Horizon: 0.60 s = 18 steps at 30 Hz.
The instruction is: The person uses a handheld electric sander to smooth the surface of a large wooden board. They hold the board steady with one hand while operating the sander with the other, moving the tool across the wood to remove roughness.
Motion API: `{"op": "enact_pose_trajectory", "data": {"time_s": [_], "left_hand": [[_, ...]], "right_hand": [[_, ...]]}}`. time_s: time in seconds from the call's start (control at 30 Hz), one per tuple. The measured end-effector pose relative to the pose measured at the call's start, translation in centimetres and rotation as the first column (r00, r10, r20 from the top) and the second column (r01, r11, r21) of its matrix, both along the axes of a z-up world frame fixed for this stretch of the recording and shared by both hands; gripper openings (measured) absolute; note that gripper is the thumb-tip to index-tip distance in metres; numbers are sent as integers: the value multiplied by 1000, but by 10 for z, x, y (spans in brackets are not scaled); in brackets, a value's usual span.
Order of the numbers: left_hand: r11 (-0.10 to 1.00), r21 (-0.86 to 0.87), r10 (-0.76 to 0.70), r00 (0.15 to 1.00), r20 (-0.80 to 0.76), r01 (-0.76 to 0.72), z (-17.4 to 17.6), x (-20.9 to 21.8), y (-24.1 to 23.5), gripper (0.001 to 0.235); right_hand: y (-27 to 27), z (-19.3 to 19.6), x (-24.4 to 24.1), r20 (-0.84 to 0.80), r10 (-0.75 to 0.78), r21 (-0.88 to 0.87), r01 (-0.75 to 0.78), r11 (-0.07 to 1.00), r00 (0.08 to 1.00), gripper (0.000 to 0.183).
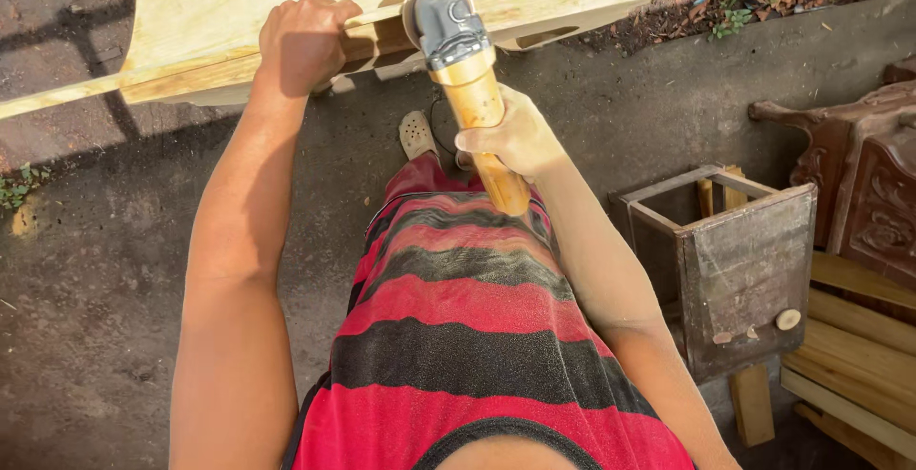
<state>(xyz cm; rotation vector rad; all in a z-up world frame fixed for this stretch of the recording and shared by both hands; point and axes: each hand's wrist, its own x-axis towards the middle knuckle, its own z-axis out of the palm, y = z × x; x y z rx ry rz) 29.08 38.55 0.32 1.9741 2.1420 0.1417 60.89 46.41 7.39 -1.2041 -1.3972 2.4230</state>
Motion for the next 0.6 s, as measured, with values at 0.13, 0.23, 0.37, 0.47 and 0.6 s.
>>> {"op": "enact_pose_trajectory", "data": {"time_s": [0.13, 0.23, 0.37, 0.47, 0.6], "left_hand": [[999, 51, 6, 1000, -5, -5, 9, 2, -5, 49], [998, -50, 44, 999, 8, -43, 3, 1, -5, 48], [994, -104, 42, 999, -28, -45, 1, 1, -14, 49], [989, -122, 81, 994, -71, -89, 0, 1, -8, 42], [980, -163, 88, 987, -134, -110, 5, 3, -10, 49]], "right_hand": [[4, 2, -2, 24, -25, 107, 23, 994, 999, 40], [18, -1, 16, 46, -129, 100, 124, 987, 991, 37], [47, -7, 68, 20, -284, 35, 283, 958, 959, 32], [81, -10, 104, 46, -375, 24, 374, 927, 926, 32], [126, -17, 166, 67, -422, 44, 420, 907, 904, 33]]}}
